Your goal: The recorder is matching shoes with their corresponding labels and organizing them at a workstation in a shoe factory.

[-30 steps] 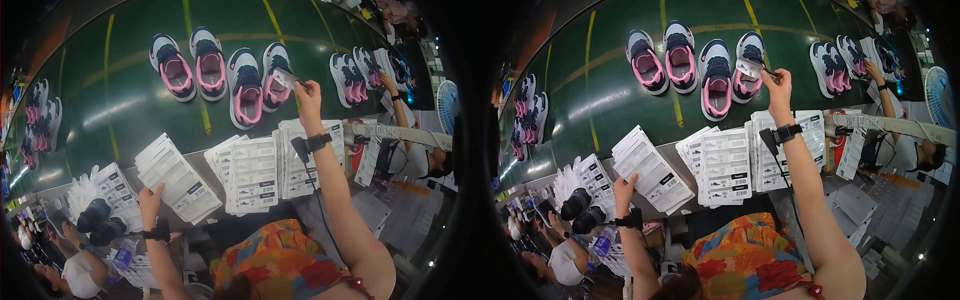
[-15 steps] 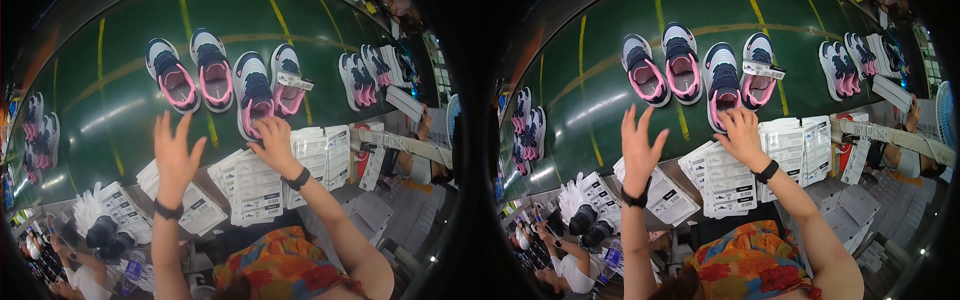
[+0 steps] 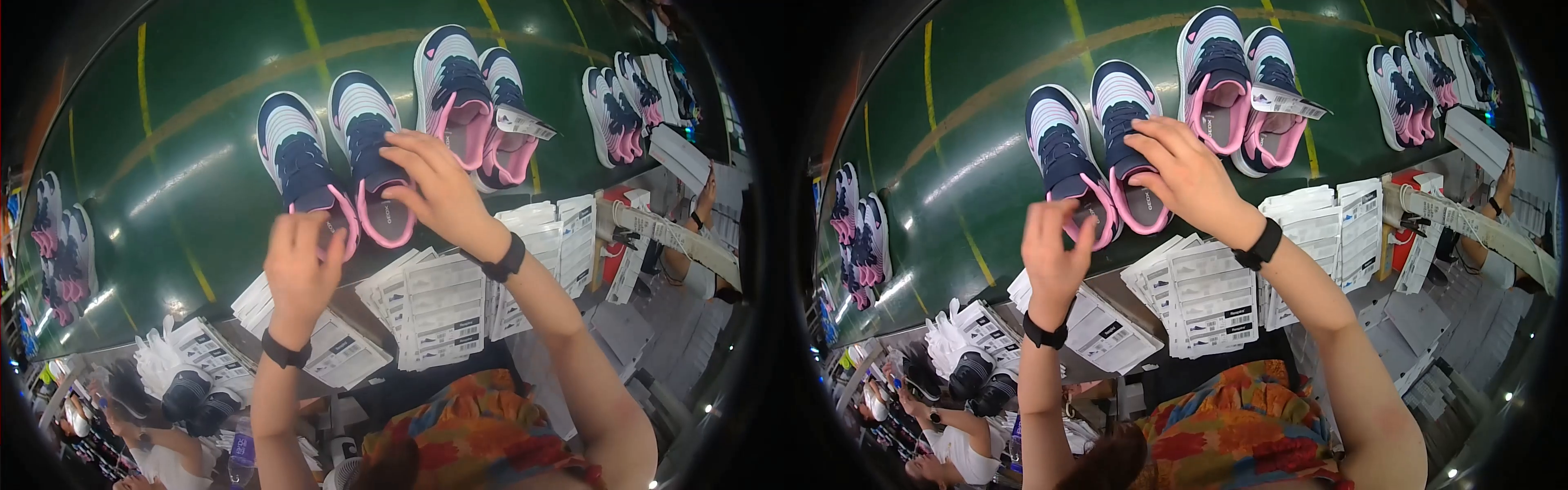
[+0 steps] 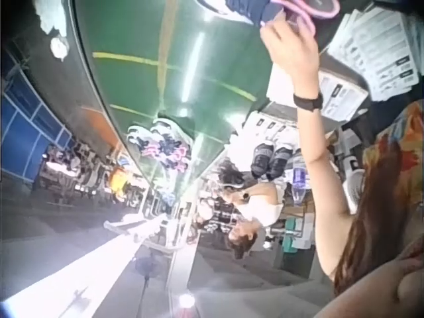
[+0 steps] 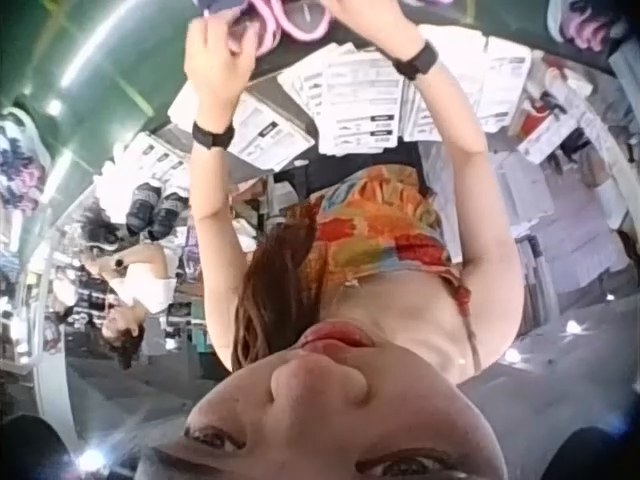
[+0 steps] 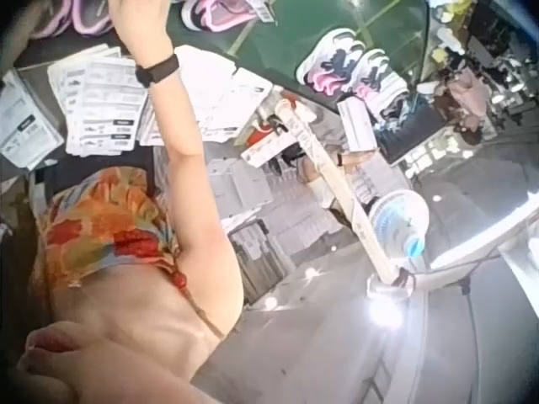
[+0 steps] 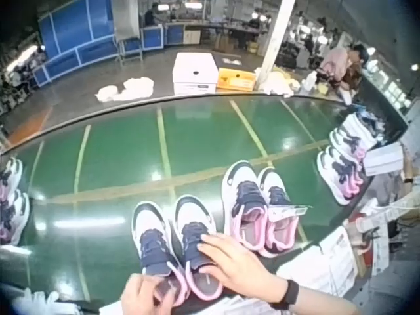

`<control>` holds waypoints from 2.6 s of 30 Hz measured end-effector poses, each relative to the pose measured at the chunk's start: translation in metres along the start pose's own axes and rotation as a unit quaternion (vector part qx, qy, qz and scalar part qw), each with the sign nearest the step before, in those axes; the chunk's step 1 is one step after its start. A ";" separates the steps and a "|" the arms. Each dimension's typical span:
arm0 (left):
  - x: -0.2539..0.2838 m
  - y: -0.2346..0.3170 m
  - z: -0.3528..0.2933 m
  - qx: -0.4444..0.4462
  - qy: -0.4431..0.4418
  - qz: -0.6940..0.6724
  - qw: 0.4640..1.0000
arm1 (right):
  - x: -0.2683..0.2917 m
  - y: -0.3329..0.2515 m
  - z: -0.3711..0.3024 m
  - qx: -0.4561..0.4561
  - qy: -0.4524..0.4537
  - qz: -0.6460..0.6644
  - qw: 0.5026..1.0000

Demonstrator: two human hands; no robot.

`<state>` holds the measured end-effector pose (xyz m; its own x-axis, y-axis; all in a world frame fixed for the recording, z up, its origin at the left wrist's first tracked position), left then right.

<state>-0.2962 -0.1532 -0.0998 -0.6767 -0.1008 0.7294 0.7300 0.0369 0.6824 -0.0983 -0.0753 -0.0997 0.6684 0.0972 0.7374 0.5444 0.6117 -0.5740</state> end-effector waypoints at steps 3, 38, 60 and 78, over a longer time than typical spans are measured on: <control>-0.002 -0.009 0.033 -0.086 0.087 0.069 0.990 | -0.023 0.018 0.001 0.059 0.012 0.006 0.998; 0.103 0.113 -0.026 -0.028 0.131 -0.390 0.911 | 0.059 -0.040 -0.055 -0.250 0.193 0.827 0.466; 0.004 -0.020 -0.015 0.193 0.046 -0.154 0.968 | -0.019 0.000 -0.009 -0.052 0.015 -0.073 0.996; -0.003 -0.047 -0.239 0.098 -0.030 0.156 0.982 | -0.109 -0.145 -0.170 0.094 -0.201 0.039 0.974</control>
<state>-0.3057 -0.3925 -0.1451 -0.4312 0.0039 0.9022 0.8746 0.2475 0.4169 -0.1636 -0.3080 -0.1576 0.4315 0.4255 0.7955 0.3716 0.7197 -0.5865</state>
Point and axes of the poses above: each hand's wrist, its own z-axis towards the middle knuckle, its own x-axis out of the back of the hand, y = z × x, the point moved 3 cm from there along z, towards the middle knuckle, and after that the axes turned 7 degrees about x, right-handed, at the moved point
